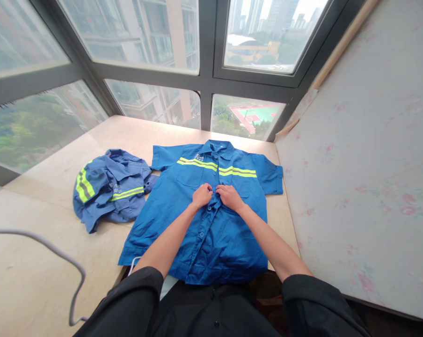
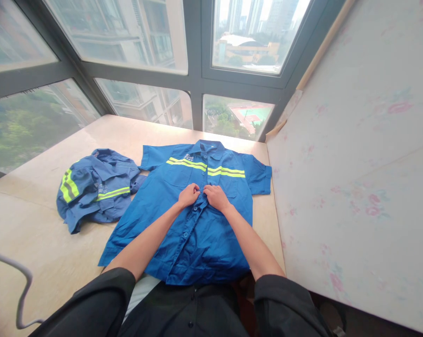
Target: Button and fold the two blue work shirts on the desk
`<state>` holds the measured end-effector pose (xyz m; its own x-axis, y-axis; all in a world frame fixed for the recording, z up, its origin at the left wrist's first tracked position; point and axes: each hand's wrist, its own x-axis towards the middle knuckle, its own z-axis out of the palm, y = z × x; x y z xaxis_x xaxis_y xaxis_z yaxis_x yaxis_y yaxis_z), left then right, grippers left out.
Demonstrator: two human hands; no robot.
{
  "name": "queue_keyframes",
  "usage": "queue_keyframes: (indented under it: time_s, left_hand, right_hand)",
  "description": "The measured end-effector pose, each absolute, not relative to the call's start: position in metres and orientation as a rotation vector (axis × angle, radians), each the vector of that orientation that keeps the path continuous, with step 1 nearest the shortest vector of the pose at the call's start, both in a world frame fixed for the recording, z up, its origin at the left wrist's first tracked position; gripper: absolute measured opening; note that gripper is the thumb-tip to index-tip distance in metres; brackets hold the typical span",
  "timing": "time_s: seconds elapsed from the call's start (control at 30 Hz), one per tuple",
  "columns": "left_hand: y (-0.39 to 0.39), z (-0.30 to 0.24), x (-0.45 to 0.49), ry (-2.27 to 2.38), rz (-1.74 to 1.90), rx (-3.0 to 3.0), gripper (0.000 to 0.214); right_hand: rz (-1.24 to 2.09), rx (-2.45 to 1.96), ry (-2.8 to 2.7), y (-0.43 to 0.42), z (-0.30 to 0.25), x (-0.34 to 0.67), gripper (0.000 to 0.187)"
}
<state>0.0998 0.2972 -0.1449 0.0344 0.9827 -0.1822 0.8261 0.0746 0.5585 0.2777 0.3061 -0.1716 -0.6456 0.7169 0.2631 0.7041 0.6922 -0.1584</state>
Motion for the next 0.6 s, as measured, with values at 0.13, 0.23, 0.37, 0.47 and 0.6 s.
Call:
queue_keyframes:
  time_s: [0.13,0.23,0.37,0.47,0.6]
  left_hand:
    - [0.299,-0.146,0.096,1.787,0.429,1.747,0.014]
    - [0.300,-0.146,0.096,1.768,0.463,1.719,0.015]
    - [0.302,-0.149,0.093,1.723,0.499,1.692,0.019]
    - [0.304,-0.150,0.090,1.680,0.524,1.674,0.022]
    - [0.305,-0.146,0.088,1.666,0.557,1.664,0.021]
  right_hand:
    - [0.057,-0.896,-2.890,0.318,-0.152,0.282,0.026]
    - [0.005,-0.836,-3.042,0.327,-0.137,0.282,0.024]
    - [-0.069,-0.859,-3.110,0.335,-0.125,0.279,0.019]
    - [-0.127,-0.878,-3.017,0.337,-0.122,0.276,0.021]
    - [-0.115,-0.829,-2.934,0.334,-0.130,0.272,0.023]
